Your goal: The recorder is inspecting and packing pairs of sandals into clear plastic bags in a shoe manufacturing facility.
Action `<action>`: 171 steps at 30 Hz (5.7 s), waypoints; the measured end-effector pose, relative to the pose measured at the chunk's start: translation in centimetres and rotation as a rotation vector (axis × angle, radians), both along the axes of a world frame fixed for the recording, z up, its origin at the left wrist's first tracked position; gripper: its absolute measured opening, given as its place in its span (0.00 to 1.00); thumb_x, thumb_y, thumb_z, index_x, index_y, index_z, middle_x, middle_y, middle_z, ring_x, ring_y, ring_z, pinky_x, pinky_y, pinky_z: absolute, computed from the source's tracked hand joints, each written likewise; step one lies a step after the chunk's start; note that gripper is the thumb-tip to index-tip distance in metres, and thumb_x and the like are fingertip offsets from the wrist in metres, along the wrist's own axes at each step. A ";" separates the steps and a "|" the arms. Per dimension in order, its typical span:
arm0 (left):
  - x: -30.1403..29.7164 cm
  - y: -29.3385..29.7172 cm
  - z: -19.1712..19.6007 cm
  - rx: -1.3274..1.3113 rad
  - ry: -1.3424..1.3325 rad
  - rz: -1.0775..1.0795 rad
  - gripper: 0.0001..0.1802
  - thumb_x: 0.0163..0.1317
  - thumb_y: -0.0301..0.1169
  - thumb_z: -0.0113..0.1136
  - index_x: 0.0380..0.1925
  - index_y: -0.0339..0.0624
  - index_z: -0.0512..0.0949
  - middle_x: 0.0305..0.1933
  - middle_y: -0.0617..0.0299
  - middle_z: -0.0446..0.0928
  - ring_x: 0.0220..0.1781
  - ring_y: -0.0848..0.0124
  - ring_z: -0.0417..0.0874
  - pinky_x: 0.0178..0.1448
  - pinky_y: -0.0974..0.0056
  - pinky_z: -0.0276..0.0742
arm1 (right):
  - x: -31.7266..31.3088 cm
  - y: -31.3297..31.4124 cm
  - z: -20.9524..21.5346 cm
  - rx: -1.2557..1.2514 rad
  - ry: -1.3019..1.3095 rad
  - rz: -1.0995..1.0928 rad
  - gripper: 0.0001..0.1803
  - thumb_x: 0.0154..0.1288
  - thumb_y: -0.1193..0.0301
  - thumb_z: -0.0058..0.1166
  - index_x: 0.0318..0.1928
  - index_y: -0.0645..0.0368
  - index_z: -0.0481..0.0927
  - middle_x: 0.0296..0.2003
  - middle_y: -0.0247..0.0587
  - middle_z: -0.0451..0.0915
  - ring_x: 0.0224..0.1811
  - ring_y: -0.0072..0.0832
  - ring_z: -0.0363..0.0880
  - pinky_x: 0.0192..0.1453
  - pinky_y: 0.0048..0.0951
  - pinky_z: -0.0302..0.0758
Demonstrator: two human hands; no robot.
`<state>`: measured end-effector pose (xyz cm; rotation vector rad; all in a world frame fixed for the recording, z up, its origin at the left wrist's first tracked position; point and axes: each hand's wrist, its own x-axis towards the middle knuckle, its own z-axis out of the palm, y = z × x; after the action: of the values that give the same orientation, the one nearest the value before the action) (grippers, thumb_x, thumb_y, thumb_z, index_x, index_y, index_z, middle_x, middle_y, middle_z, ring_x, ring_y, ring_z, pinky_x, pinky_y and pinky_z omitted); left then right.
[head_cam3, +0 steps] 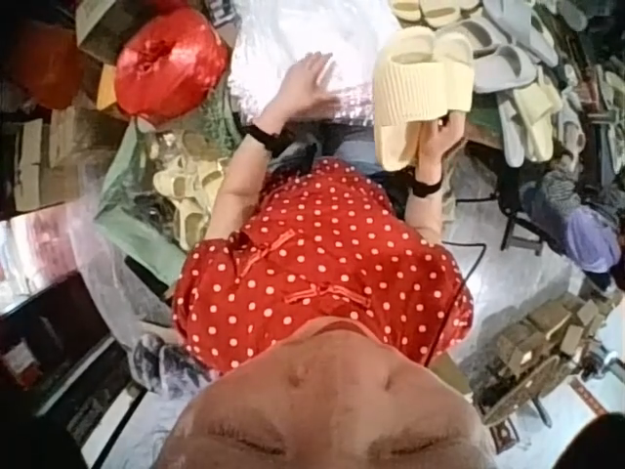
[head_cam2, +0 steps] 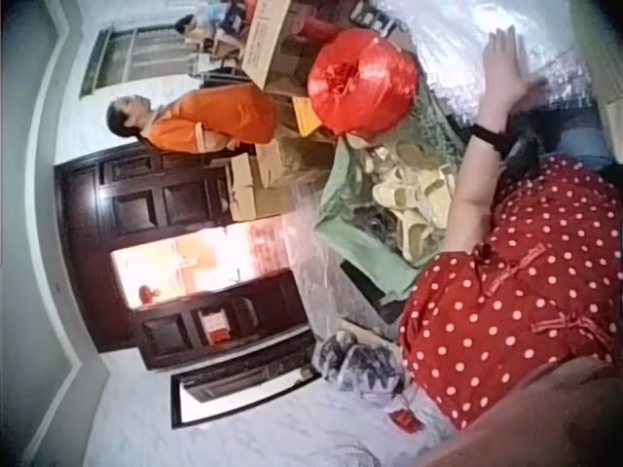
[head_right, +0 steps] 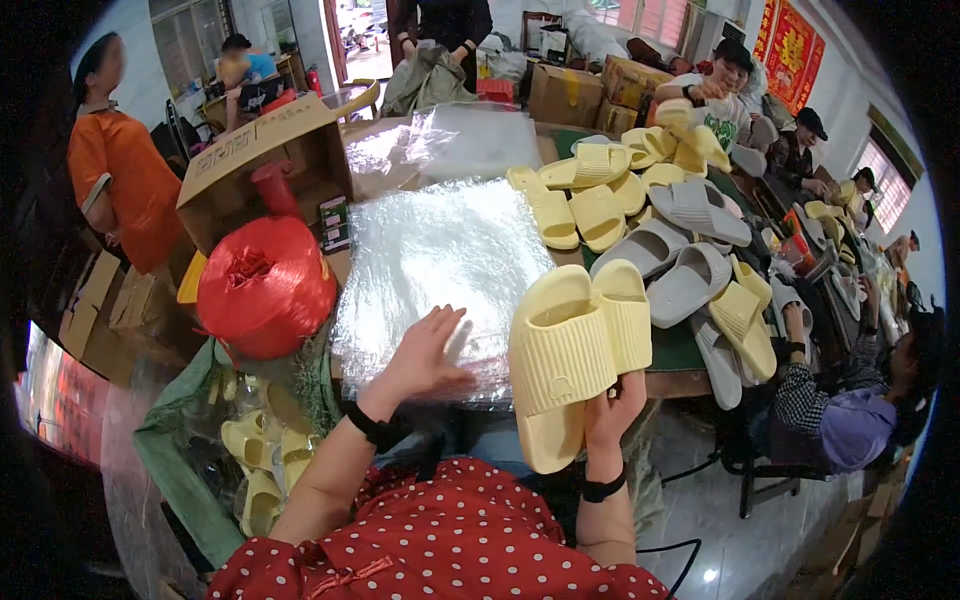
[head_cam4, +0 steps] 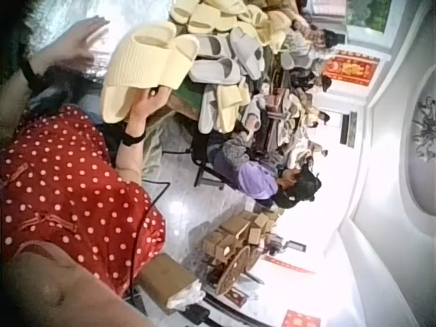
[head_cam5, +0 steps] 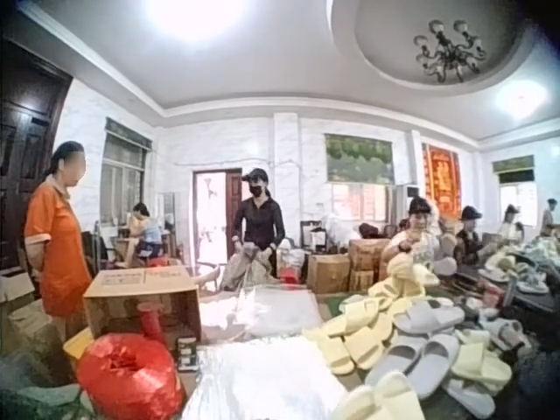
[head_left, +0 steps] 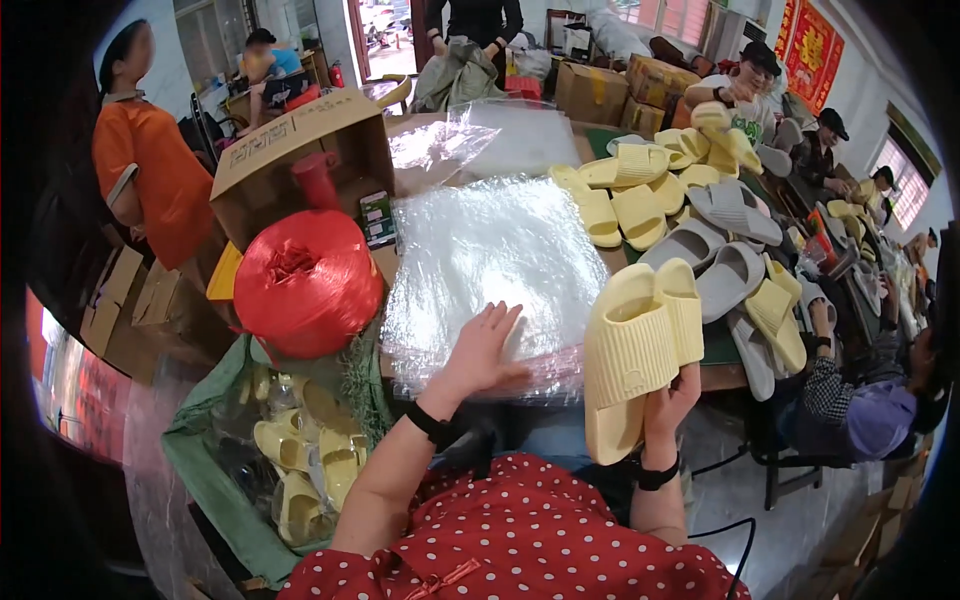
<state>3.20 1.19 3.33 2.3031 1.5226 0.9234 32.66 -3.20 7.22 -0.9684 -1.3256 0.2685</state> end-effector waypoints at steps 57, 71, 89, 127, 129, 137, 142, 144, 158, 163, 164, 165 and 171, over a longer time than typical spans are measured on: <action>2.3 -5.0 8.9 -0.015 0.091 -0.629 0.25 0.73 0.36 0.47 0.69 0.54 0.69 0.79 0.59 0.58 0.81 0.52 0.51 0.81 0.38 0.41 | -12.6 11.8 -2.7 0.198 -0.596 0.051 0.11 0.69 0.68 0.52 0.36 0.66 0.74 0.36 0.58 0.76 0.41 0.57 0.75 0.43 0.49 0.72; -6.4 -7.3 7.6 -0.014 -0.295 -0.007 0.26 0.57 0.35 0.69 0.57 0.41 0.79 0.61 0.49 0.78 0.63 0.53 0.78 0.66 0.55 0.72 | -15.2 5.4 -2.1 -0.126 -0.582 0.190 0.33 0.63 0.65 0.63 0.64 0.66 0.68 0.56 0.61 0.74 0.60 0.53 0.72 0.63 0.43 0.72; -8.5 -4.2 2.3 -0.499 -0.428 0.386 0.19 0.63 0.43 0.64 0.32 0.35 0.85 0.24 0.61 0.81 0.27 0.76 0.77 0.35 0.67 0.72 | -1.2 6.6 1.5 -0.922 -0.454 0.133 0.19 0.63 0.58 0.64 0.36 0.66 0.84 0.28 0.32 0.82 0.32 0.17 0.76 0.37 0.25 0.73; -8.4 -5.6 3.4 0.110 -0.070 0.348 0.27 0.62 0.36 0.64 0.60 0.37 0.74 0.70 0.38 0.66 0.77 0.39 0.57 0.77 0.45 0.55 | -2.4 6.4 -1.5 -0.016 -0.484 -0.120 0.21 0.58 0.80 0.57 0.54 0.62 0.75 0.56 0.53 0.75 0.61 0.52 0.72 0.67 0.45 0.67; -7.0 -4.5 4.4 0.180 -0.053 0.308 0.27 0.62 0.35 0.63 0.61 0.37 0.73 0.72 0.39 0.64 0.77 0.39 0.55 0.78 0.45 0.54 | -4.7 6.4 0.4 0.013 -0.492 -0.034 0.22 0.59 0.78 0.57 0.56 0.62 0.75 0.58 0.53 0.75 0.63 0.51 0.71 0.69 0.46 0.65; -0.8 -0.8 -2.3 0.139 0.248 0.320 0.33 0.68 0.45 0.53 0.72 0.51 0.64 0.80 0.49 0.52 0.81 0.44 0.47 0.79 0.35 0.39 | -13.1 6.8 -4.3 -0.098 -0.943 0.326 0.34 0.71 0.58 0.51 0.71 0.62 0.63 0.73 0.51 0.61 0.76 0.48 0.56 0.79 0.49 0.52; -1.2 -1.4 -3.1 0.112 0.141 0.312 0.35 0.67 0.46 0.54 0.72 0.51 0.64 0.80 0.50 0.51 0.81 0.47 0.46 0.79 0.35 0.37 | -9.7 6.7 -5.3 -0.218 -0.995 0.160 0.39 0.71 0.56 0.51 0.73 0.67 0.57 0.74 0.56 0.57 0.78 0.50 0.52 0.80 0.47 0.49; -1.4 -1.3 -3.0 0.116 0.164 0.310 0.35 0.66 0.47 0.54 0.73 0.51 0.63 0.81 0.51 0.50 0.82 0.48 0.46 0.79 0.35 0.37 | -7.5 7.5 -6.3 -0.314 -0.792 0.107 0.39 0.71 0.56 0.50 0.72 0.68 0.57 0.74 0.57 0.57 0.78 0.51 0.51 0.80 0.47 0.47; -1.5 -0.8 -3.8 0.102 0.158 0.320 0.35 0.68 0.48 0.53 0.73 0.50 0.63 0.81 0.49 0.50 0.82 0.47 0.47 0.79 0.37 0.41 | -13.5 6.9 -1.9 -0.089 -0.918 0.292 0.37 0.70 0.57 0.53 0.71 0.64 0.61 0.75 0.56 0.55 0.78 0.51 0.50 0.79 0.51 0.49; -1.2 -0.8 -3.6 0.102 0.140 0.309 0.35 0.66 0.46 0.54 0.72 0.49 0.63 0.80 0.47 0.51 0.81 0.45 0.49 0.78 0.35 0.42 | -13.1 8.6 -6.5 -0.184 -0.730 0.137 0.40 0.67 0.60 0.57 0.72 0.67 0.57 0.75 0.64 0.51 0.78 0.56 0.47 0.79 0.50 0.48; -1.1 -0.9 -3.6 0.087 0.115 0.295 0.36 0.66 0.46 0.54 0.73 0.49 0.62 0.80 0.46 0.51 0.81 0.45 0.49 0.78 0.36 0.42 | -11.8 9.7 -7.9 -0.187 -0.735 0.145 0.40 0.67 0.60 0.57 0.72 0.67 0.57 0.75 0.64 0.51 0.78 0.56 0.47 0.79 0.50 0.48; -1.2 -1.0 -3.6 0.072 0.098 0.296 0.42 0.65 0.49 0.56 0.74 0.38 0.57 0.79 0.38 0.46 0.81 0.42 0.45 0.80 0.39 0.41 | -10.5 10.5 -8.8 -0.222 -0.643 0.051 0.41 0.67 0.61 0.57 0.72 0.69 0.57 0.74 0.65 0.51 0.78 0.57 0.48 0.79 0.50 0.48; -2.0 0.1 -4.9 0.061 -0.234 0.507 0.52 0.62 0.51 0.64 0.69 0.17 0.53 0.76 0.21 0.38 0.80 0.34 0.35 0.80 0.41 0.38 | -9.5 11.0 -9.3 -0.327 -0.528 0.037 0.40 0.69 0.60 0.57 0.69 0.76 0.58 0.72 0.69 0.53 0.75 0.61 0.50 0.78 0.51 0.51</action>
<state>1.21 1.25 -1.55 1.7846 2.0277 1.3192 23.19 7.77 -2.13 -1.3511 -1.8180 0.2731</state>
